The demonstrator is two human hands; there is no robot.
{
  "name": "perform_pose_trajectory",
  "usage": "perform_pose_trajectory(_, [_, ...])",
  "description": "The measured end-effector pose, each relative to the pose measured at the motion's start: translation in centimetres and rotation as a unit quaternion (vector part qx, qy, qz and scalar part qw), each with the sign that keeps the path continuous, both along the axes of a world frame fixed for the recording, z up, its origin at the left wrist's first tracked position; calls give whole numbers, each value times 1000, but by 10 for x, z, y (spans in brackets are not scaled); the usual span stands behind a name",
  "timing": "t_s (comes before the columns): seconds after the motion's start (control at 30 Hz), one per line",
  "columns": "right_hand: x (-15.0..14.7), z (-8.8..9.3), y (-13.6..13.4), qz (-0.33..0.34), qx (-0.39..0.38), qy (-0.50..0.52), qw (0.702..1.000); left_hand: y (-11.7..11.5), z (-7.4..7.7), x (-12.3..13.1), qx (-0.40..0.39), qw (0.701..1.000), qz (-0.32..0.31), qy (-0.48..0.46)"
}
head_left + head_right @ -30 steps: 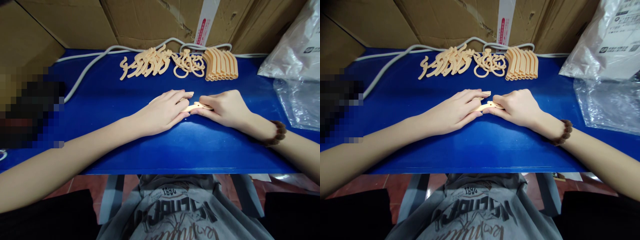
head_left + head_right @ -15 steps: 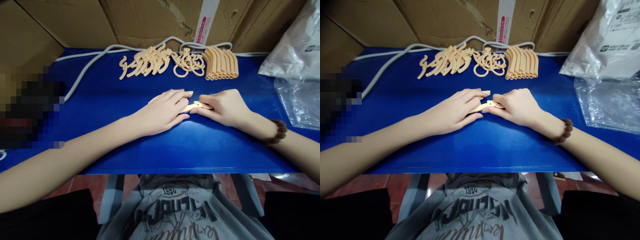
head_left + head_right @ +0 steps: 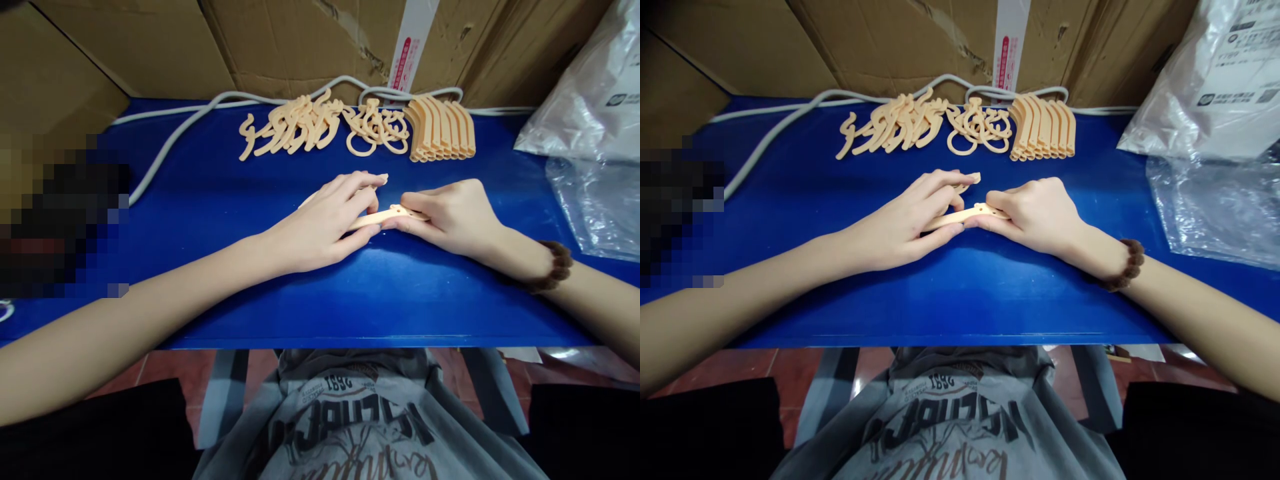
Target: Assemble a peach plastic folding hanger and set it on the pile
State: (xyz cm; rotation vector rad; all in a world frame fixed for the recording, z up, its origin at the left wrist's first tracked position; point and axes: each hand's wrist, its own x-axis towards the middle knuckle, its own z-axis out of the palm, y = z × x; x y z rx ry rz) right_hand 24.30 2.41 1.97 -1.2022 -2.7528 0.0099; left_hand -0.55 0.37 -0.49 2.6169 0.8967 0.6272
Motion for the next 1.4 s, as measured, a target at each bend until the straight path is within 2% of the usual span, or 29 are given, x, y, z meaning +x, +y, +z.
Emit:
perform_pose_trajectory(0.13, [0,-1,2,2,-6,4,1000,0,-1,0,-6,999,-3,-35])
perform_pose_trajectory(0.6, [0,-2,4,-23,-35,17,999,2,-1,0,-13,999,-15,-29])
perform_pose_trajectory(1.03, [5,-5,8,36,-37,-4,999,0,-2,1,-9,1000,-14,-5])
perform_pose_trajectory(1.4, [6,-6,8,39,-39,-1,998,0,-2,2,-10,1000,-14,-1])
